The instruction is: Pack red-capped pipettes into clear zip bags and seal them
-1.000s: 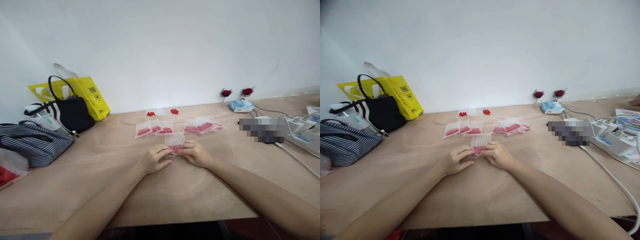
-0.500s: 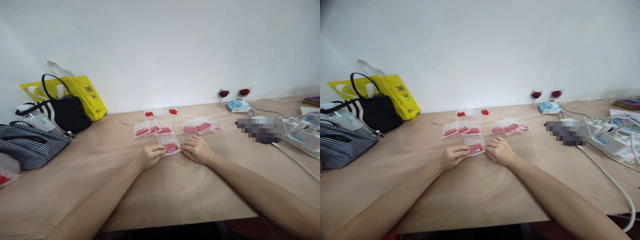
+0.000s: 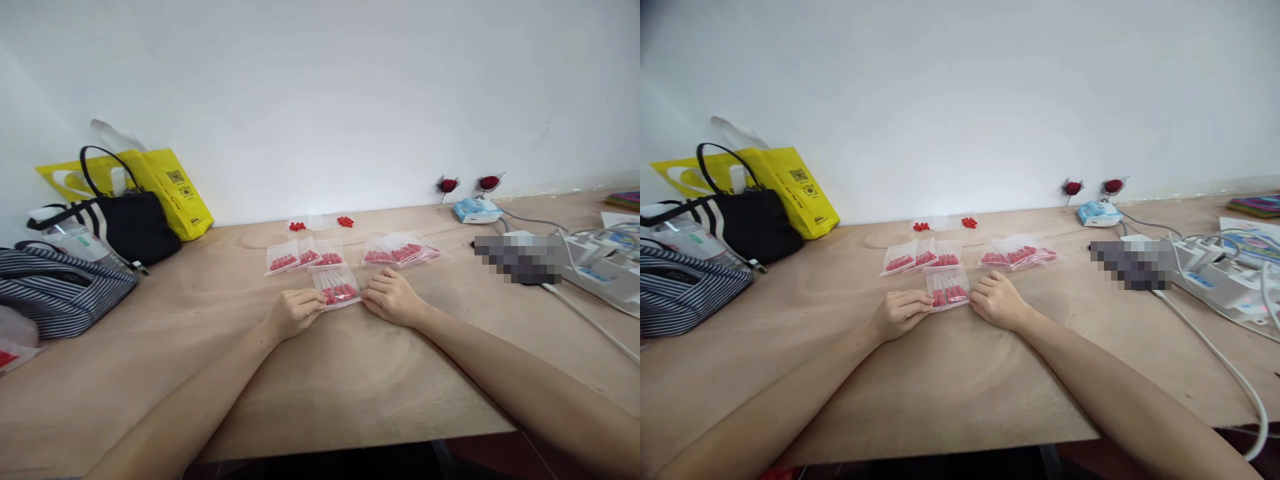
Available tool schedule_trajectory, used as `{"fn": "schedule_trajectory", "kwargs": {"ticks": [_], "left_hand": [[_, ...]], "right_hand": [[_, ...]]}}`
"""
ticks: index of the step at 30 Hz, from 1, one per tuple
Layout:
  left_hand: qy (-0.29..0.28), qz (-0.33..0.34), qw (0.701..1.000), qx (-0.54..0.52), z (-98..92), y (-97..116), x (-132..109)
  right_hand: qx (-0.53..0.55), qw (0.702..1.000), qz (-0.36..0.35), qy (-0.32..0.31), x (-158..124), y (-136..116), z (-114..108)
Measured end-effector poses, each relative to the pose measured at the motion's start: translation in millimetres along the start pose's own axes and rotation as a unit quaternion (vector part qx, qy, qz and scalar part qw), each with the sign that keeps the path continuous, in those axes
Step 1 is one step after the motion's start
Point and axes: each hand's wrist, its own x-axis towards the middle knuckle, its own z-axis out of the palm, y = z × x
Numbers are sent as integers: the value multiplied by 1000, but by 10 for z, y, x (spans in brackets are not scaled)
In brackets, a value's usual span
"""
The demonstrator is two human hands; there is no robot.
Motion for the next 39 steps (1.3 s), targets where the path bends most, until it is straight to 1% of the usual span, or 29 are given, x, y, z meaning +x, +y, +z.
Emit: {"fn": "schedule_trajectory", "kwargs": {"ticks": [3,9,13,17,20,23,26,29,33,39], "left_hand": [[3,-7,1000,-5,1,6,10],[6,34,999,41,16,-3,4],[15,59,996,58,25,4,0],[22,64,996,50,18,15,2],[24,60,997,41,10,24,5],[23,54,998,39,5,33,-1],[43,69,996,41,-1,31,-24],[70,96,992,48,-5,15,-50],[97,123,987,46,2,-6,-57],[95,140,985,26,15,-18,-52]], "right_hand": [[-7,1000,-2,4,3,-2,3],[0,999,22,32,30,-69,8],[10,998,1,61,154,-204,79],[16,996,-24,79,301,-320,182],[12,996,-28,88,359,-351,226],[-5,996,-26,91,365,-350,224],[-29,996,-17,80,344,-329,192],[-55,997,-9,52,308,-276,148],[-65,998,-15,21,234,-171,73],[-69,997,-25,-1,103,-67,-44]]}}
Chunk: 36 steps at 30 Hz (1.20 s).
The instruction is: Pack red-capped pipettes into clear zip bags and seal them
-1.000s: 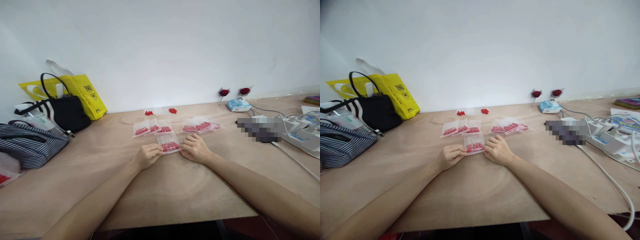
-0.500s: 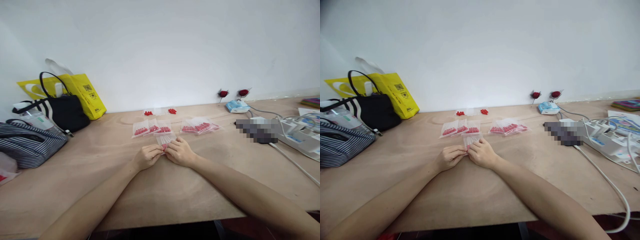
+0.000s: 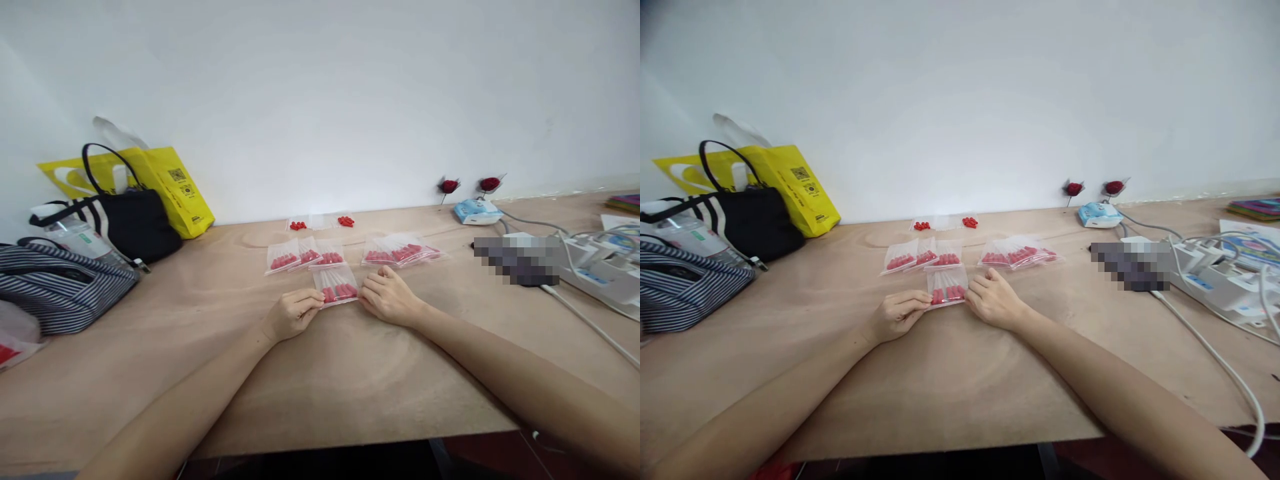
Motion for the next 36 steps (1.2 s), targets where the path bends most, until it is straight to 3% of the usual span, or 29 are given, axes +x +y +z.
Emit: {"fn": "schedule_trajectory", "kwargs": {"ticks": [9,17,19,21,23,24,25,27,29,30,32,36], "left_hand": [[-10,-18,1000,23,10,34,77],[6,-6,1000,28,44,10,64],[10,-26,1000,3,33,24,46],[9,-96,994,-46,10,64,37],[3,-236,965,-118,-25,122,51],[6,-321,933,-163,-44,151,68],[16,-406,888,-214,-61,178,91],[45,-544,771,-328,-86,219,151],[67,-614,665,-419,-100,245,207],[70,-629,635,-443,-105,254,227],[60,-635,626,-449,-126,265,243],[-1,-607,674,-422,-254,201,185]], "right_hand": [[27,998,48,1,-39,-51,45],[8,999,32,2,-18,-59,23],[5,999,32,4,-32,-53,20],[11,999,38,7,-52,-44,24],[40,998,44,2,-70,-34,33],[64,997,46,-5,-75,-33,38],[92,995,46,-14,-74,-38,43],[144,988,47,-30,-55,-73,50],[178,982,41,-39,-14,-140,49],[189,980,35,-41,10,-180,45],[211,976,15,-46,51,-251,31],[236,970,-2,-51,59,-261,-5]]}}
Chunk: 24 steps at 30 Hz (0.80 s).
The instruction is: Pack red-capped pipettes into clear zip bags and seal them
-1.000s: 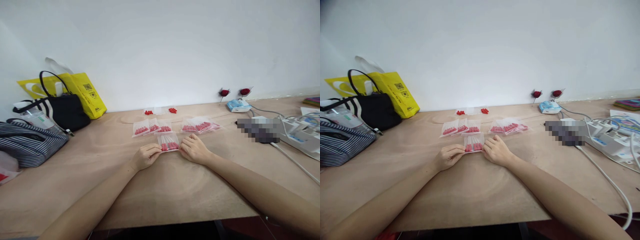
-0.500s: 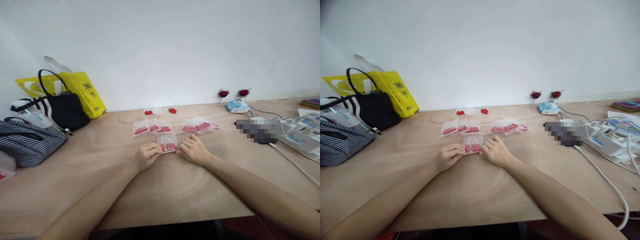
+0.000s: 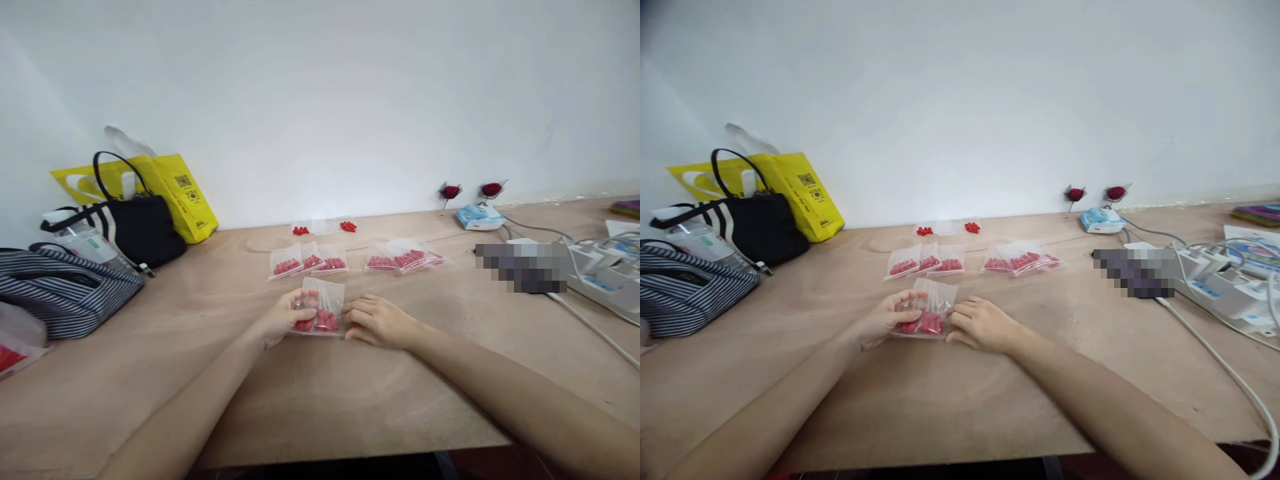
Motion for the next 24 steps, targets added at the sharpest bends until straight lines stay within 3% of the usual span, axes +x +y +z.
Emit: {"fn": "schedule_trajectory", "kwargs": {"ticks": [3,6,8,12,17,20,24], "left_hand": [[56,59,997,-9,-271,20,61],[200,103,974,-20,-620,17,237],[318,109,942,11,-837,8,394],[354,103,928,57,-1120,15,693],[379,102,905,161,-1233,12,892],[437,118,863,225,-1211,-28,872],[490,145,809,291,-1075,-83,704]], "right_hand": [[-31,999,34,7,-61,121,-55],[-98,990,95,39,-140,329,-107],[-149,975,152,69,-202,490,-143],[-173,954,234,76,-381,791,-239],[-172,944,281,29,-634,1021,-334],[-188,937,294,35,-685,1070,-334],[-216,943,250,32,-601,1032,-294]]}}
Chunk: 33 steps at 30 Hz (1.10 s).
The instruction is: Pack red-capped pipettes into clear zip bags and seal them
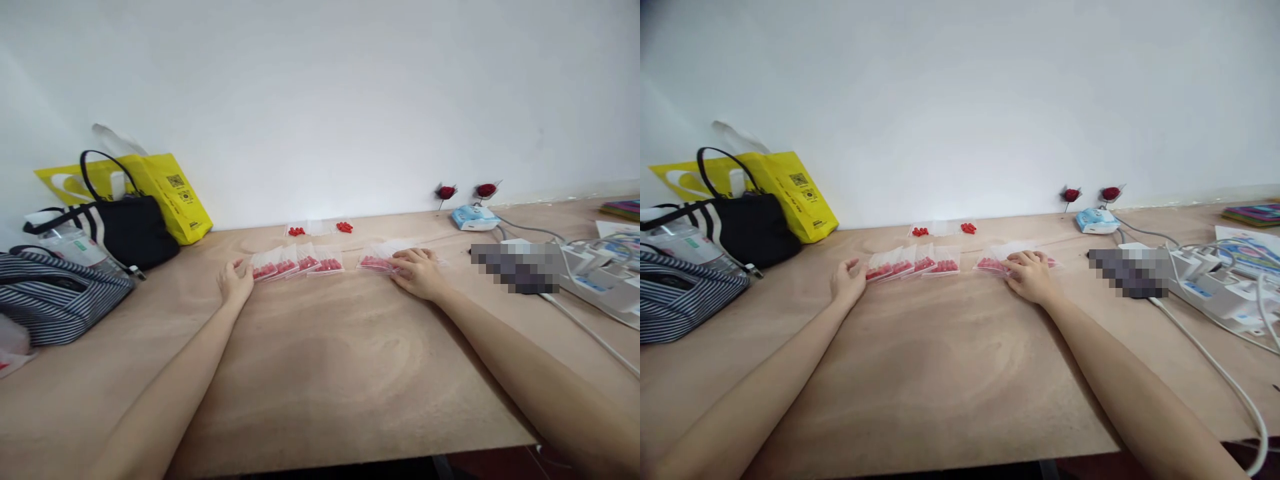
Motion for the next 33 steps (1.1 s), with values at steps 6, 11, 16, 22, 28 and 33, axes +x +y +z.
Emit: {"fn": "schedule_trajectory", "kwargs": {"ticks": [6,11,16,22,28,33], "left_hand": [[-41,269,957,97,-83,99,-391],[-81,403,907,86,-53,142,-509],[-99,436,890,82,-44,173,-505],[-160,460,873,6,-27,355,-749],[-225,515,825,-56,1,577,-1157],[-201,598,772,-76,19,675,-1281]], "right_hand": [[-77,996,-31,-16,47,-87,29],[-71,997,36,-4,-33,110,55],[-38,987,109,111,-67,172,-49],[-51,982,-20,181,-16,-374,-169],[-12,967,-206,151,8,-1042,-219],[13,957,-260,129,-28,-1243,-205]]}}
